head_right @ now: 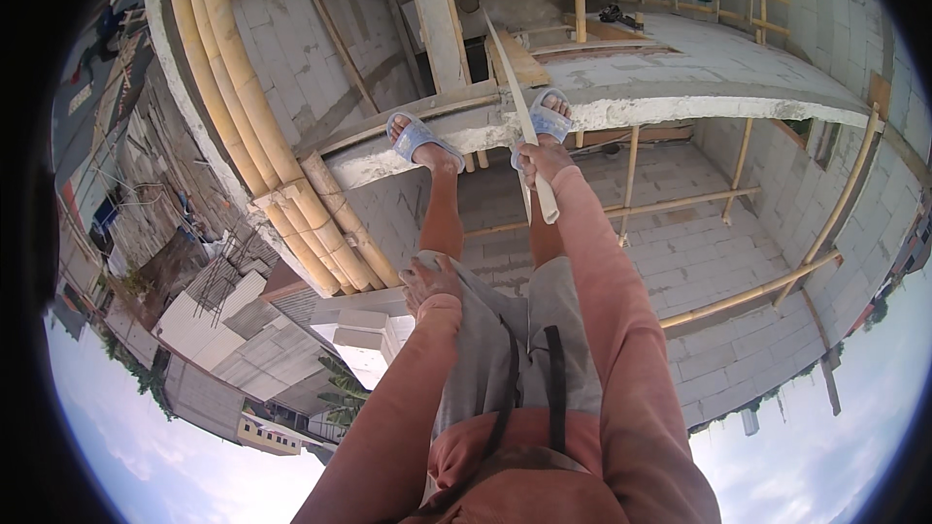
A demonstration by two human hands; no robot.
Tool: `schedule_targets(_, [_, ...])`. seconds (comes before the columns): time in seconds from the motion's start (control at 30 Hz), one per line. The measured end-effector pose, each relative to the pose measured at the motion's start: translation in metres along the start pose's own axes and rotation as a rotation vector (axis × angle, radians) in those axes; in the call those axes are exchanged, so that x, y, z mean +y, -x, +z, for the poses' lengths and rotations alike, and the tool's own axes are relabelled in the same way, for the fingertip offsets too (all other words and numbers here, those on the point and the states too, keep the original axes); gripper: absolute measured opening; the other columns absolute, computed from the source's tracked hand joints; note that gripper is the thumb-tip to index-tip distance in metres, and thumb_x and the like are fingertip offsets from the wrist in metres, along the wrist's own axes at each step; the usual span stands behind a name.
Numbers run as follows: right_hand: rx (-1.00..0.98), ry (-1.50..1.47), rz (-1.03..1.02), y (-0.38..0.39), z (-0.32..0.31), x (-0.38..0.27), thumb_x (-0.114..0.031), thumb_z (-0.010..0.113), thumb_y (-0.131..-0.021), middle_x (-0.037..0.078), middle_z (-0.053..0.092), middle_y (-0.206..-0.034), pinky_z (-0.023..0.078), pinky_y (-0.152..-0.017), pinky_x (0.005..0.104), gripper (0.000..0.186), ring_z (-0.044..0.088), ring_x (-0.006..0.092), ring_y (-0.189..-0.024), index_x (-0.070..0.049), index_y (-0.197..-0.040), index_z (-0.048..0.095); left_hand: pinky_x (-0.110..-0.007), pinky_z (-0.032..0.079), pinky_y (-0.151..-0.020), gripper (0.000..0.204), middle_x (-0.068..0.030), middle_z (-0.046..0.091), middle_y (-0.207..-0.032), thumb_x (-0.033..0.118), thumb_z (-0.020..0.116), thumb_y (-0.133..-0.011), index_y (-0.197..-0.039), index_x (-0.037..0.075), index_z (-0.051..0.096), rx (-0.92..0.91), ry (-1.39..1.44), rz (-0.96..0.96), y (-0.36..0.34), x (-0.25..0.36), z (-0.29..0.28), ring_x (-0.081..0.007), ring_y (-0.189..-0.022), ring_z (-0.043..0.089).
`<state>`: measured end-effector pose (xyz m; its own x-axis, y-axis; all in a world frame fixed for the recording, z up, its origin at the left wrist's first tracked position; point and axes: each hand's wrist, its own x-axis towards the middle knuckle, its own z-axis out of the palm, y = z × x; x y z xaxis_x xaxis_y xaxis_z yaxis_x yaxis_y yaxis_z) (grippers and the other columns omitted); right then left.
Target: The person handles a white PVC pipe while standing on a construction structure, moving it into position and then holding a hand saw.
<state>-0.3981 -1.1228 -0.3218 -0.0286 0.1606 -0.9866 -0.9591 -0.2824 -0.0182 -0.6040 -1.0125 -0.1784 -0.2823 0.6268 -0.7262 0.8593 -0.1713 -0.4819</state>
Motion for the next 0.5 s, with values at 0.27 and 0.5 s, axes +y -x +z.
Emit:
schedule_targets(0.27, [-0.044, -0.025, 0.075, -0.011, 0.0, 0.005, -0.011, 0.055, -0.087, 0.001, 0.049, -0.067, 0.03, -0.034, 0.0193, 0.006, 0.038, 0.0055, -0.045, -0.011, -0.089, 0.05, -0.044, 0.042, -0.091, 0.057, -0.0176, 0.048, -0.123, 0.048, 0.041, -0.088, -0.127, 0.006, 0.044, 0.032, -0.012, 0.029, 0.003, 0.003, 0.001, -0.0344, -0.109, 0.052])
schedule_targets(0.5, [0.042, -0.059, 0.091, -0.004, 0.018, 0.001, -0.014, 0.059, -0.086, 0.002, 0.048, -0.063, 0.032, -0.034, 0.0257, 0.011, 0.039, 0.0092, -0.042, -0.009, -0.086, 0.05, -0.046, 0.042, -0.09, 0.057, -0.0197, 0.047, -0.124, 0.047, 0.041, -0.086, -0.126, 0.007, 0.045, 0.022, 0.017, -0.001, -0.001, 0.001, 0.009, -0.036, -0.11, 0.052])
